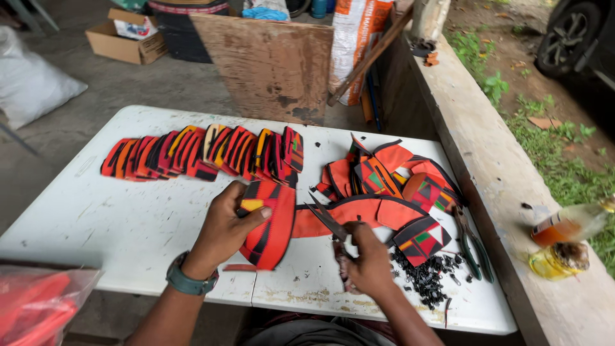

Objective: The person uses scissors and pliers to trim excess fabric and remove zipper pulls from small patterned pouches. They handle each pouch one at a time, cutting along edges and pulling off zipper tabs, then place the finished items into a pile on the table.

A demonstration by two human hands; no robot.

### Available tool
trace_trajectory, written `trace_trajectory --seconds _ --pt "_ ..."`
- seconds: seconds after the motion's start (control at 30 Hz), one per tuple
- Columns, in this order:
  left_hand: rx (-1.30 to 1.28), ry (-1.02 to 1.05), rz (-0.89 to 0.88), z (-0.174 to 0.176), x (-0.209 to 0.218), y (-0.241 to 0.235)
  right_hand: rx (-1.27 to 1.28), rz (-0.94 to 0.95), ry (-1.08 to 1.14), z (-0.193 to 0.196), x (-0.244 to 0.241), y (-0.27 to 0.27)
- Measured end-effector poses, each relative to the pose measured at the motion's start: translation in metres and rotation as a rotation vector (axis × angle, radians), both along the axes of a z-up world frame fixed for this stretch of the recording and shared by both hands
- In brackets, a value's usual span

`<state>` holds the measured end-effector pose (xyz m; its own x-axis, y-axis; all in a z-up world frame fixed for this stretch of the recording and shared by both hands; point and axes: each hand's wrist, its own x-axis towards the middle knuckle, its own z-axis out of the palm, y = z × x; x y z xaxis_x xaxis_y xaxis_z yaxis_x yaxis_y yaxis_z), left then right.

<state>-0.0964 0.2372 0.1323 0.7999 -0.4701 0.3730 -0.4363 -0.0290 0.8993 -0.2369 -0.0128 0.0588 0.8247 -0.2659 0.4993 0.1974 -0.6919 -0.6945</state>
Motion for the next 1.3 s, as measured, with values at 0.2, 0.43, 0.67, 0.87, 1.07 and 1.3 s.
trace_trajectory --seconds 0.2,0.43,0.67,0.87,1.07,1.3 --pt "-0.099 0.198 -0.275 0.006 -0.011 -0.007 -0.401 -0.089 0.003 0.029 -0.031 -0.034" --pt "-0.200 0.261 -0.341 0.005 -0.020 -0.031 -0.330 -0.127 0.062 0.028 -0.033 -0.034" --pt "-0.034 -0.385 0.026 -0.010 -0.014 -0.019 0.128 -0.085 0.156 0.002 -0.039 -0.053" --pt "0.524 -0.773 -0.195 -0.100 -0.042 -0.032 0.066 -0.239 0.480 -0.005 -0.076 -0.074" --pt "0.729 -0.205 -0.432 -0.144 -0.028 -0.029 -0.297 -0.141 0.495 -0.008 -0.112 -0.069" --pt "0.843 -0.370 -0.263 -0.171 -0.028 -0.101 -0.322 -0.075 0.585 -0.019 -0.115 -0.051"
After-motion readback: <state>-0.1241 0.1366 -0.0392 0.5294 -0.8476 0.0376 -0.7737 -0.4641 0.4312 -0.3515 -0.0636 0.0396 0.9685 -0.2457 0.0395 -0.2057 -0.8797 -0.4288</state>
